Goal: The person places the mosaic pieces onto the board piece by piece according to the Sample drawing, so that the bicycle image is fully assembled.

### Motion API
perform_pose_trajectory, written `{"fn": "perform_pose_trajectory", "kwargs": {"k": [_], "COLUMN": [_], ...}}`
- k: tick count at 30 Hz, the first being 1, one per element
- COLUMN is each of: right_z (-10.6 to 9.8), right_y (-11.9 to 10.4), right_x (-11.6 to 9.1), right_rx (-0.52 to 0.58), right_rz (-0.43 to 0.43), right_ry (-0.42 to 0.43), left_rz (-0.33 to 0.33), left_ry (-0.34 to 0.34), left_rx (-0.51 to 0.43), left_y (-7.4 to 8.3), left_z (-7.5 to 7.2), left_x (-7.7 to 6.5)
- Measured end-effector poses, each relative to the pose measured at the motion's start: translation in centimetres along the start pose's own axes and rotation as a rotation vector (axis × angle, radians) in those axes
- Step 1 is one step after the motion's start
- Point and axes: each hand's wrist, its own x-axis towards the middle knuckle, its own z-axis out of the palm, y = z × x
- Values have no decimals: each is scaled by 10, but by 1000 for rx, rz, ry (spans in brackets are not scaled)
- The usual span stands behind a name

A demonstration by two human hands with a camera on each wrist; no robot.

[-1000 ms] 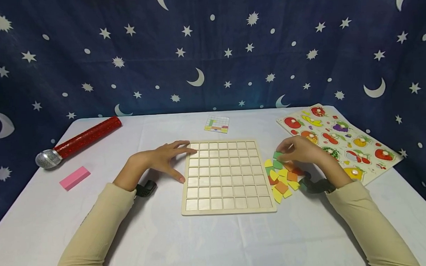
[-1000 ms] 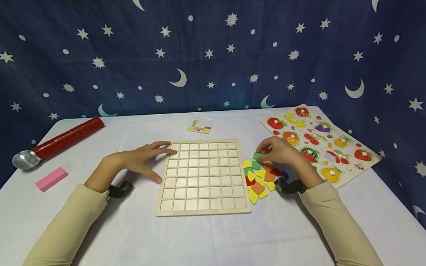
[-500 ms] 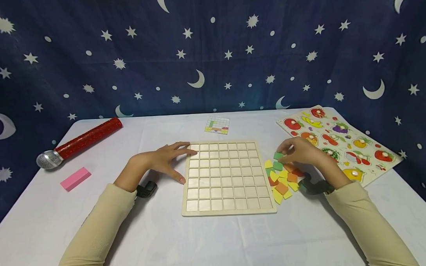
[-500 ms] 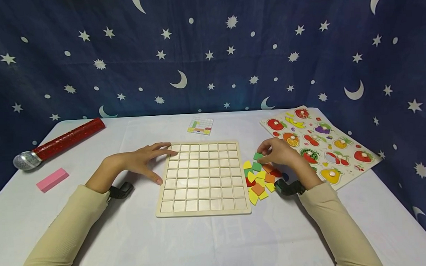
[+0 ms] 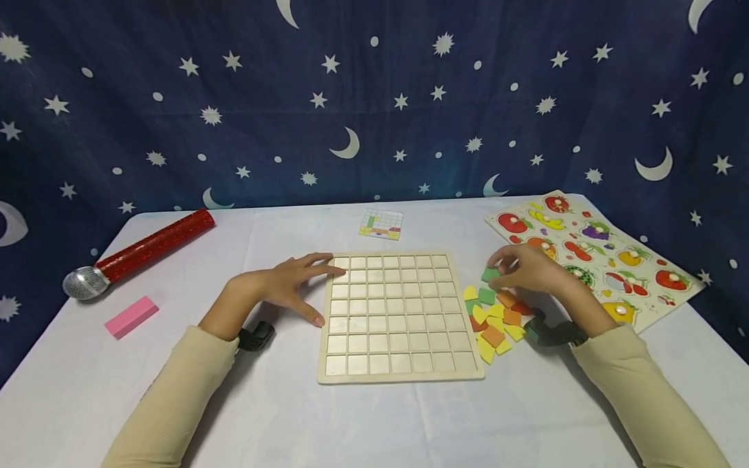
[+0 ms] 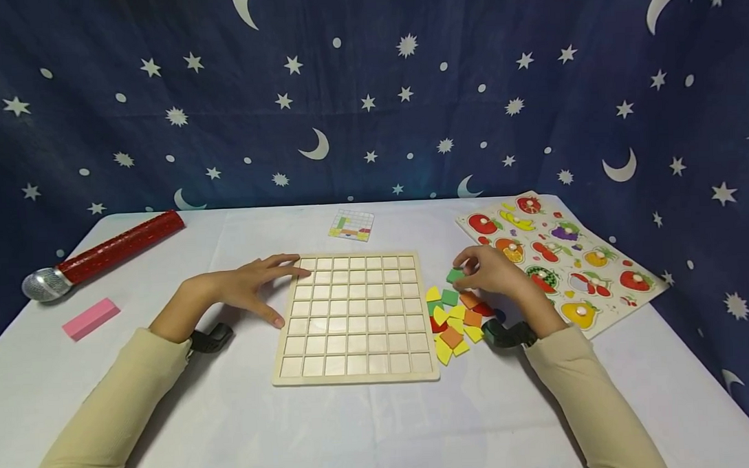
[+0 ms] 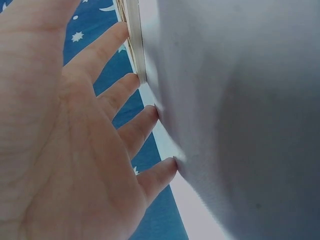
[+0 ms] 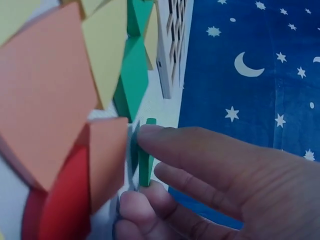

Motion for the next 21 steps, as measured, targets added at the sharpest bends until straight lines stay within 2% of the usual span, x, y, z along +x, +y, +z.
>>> {"fn": "perform_pose_trajectory", "kwargs": {"k": [6, 14, 21], "right_z": [1, 4, 8], "right_y": [-5, -16, -29], "right_x": [0, -2, 4], "right_rx": [-9, -8, -10], "right_rz": [-45, -38, -159], "right_ry": [19, -29, 1], "left_rz": [-13, -8, -37], "left_ry": [-3, -10, -4], "left_rx": [-3, 2, 7], "left_y": [-1, 0, -2], "left_z": [1, 4, 2], "left_x": [-2, 4, 1]}}
